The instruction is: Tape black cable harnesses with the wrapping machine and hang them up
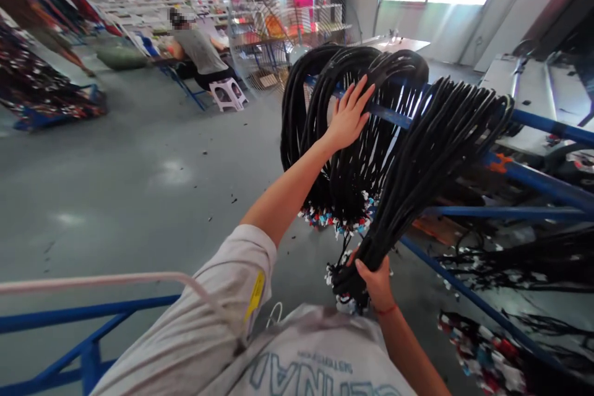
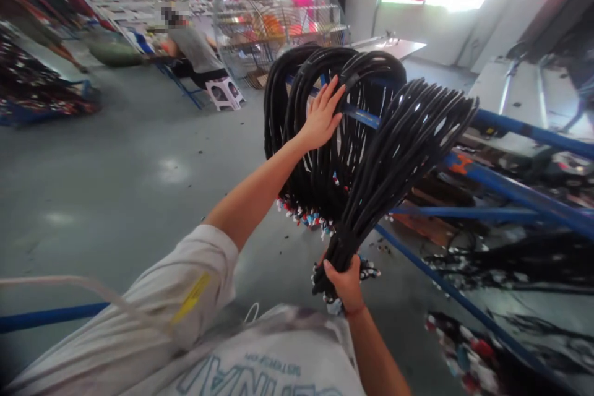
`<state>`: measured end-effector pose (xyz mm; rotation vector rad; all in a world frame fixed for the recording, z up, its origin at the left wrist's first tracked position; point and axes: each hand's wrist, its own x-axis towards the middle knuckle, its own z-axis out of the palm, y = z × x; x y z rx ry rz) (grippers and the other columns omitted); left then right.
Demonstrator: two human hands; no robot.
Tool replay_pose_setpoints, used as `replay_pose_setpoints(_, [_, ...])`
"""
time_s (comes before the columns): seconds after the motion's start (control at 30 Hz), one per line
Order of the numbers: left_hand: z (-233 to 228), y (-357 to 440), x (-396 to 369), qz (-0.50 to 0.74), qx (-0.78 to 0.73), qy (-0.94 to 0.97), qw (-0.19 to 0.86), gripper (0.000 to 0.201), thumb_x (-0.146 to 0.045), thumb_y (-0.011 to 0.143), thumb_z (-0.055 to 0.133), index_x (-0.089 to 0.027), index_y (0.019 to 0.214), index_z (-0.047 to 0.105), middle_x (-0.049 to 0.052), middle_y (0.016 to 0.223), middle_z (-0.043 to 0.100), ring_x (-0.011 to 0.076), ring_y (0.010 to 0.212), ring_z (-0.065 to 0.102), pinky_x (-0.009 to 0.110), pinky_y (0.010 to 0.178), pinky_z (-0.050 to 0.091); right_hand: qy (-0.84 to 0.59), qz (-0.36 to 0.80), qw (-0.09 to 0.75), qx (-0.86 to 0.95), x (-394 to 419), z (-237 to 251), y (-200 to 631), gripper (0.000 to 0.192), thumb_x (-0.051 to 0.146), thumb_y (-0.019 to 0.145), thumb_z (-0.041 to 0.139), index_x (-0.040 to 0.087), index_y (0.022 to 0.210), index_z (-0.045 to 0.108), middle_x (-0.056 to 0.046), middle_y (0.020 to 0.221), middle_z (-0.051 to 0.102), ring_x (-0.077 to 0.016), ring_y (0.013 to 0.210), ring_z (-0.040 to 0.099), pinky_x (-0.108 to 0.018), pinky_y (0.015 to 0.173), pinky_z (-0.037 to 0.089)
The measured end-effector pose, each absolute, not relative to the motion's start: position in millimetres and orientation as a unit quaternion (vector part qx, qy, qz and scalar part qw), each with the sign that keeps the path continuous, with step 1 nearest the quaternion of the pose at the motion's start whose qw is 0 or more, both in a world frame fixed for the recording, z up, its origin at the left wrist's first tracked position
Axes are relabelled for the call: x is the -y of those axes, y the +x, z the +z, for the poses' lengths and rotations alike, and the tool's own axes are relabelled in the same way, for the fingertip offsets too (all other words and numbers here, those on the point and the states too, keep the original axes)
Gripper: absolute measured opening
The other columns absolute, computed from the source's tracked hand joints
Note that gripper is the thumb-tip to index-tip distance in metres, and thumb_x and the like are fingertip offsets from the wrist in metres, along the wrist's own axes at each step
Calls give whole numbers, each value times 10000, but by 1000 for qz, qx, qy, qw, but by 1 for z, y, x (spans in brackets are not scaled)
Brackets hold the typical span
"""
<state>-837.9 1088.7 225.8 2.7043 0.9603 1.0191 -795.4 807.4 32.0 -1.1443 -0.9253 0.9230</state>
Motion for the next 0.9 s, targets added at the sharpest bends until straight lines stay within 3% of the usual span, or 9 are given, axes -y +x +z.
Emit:
replay_pose_setpoints(0.1, [207,-841,-1075,335,-321,882,85,675,-487,988,311,-296,1576,42,60,1642,156,271,1522,-36,538,1204,100,-537,417,616,397,-803,-7,-798,276,454,690,737,187,692,663,-49,646,638,-212,598,589,-324,578,533])
replay_pose_setpoints(0.2, [147,-851,-1040,347,-302,858,229,680,-556,992,233,-250,1576,67,116,1616,231,253,1514,119,506,1190,192,-539,428,604,402,-805,-26,-793,295,476,697,726,188,719,666,-47,680,654,-213,623,598,-334,616,532])
replay_pose_setpoints(0.33, [53,-871,-975,221,-206,749,590,755,-644,960,45,-219,1488,376,172,1431,522,247,1329,495,475,1053,406,-509,451,598,423,-806,-29,-793,308,492,728,724,189,738,668,-49,704,665,-211,645,610,-337,664,536])
replay_pose_setpoints(0.47, [13,-883,-938,41,-113,569,813,1006,-779,863,-23,-125,1254,634,206,1192,678,291,1156,620,437,966,461,-498,454,600,431,-805,-24,-795,273,448,736,753,188,768,675,-51,728,673,-212,672,619,-339,684,541])
replay_pose_setpoints(0.63, [6,-870,-943,10,-67,441,895,1042,-906,772,172,-72,1151,668,213,1103,703,316,1072,638,415,953,459,-482,450,599,454,-804,-26,-796,261,455,762,753,205,800,686,-39,752,680,-220,712,624,-364,747,544])
replay_pose_setpoints(0.73, [4,-864,-944,12,-22,418,908,983,-923,661,451,-90,1141,660,180,1063,709,308,988,660,396,864,503,-489,447,580,475,-803,-31,-797,271,481,783,735,212,783,701,-39,770,682,-229,724,624,-377,759,543])
replay_pose_setpoints(0.83, [13,-865,-937,-20,8,440,898,837,-653,519,827,-113,1134,651,103,889,713,253,815,672,331,711,521,-501,445,562,484,-799,-35,-797,295,517,807,709,222,798,711,-45,797,686,-245,754,633,-414,815,541])
replay_pose_setpoints(0.9, [25,-867,-930,-21,13,463,886,717,-422,513,898,-112,1109,648,30,717,661,178,662,625,269,617,486,-521,449,542,483,-796,-34,-791,332,547,787,725,223,857,724,-60,853,696,-271,833,647,-450,886,528])
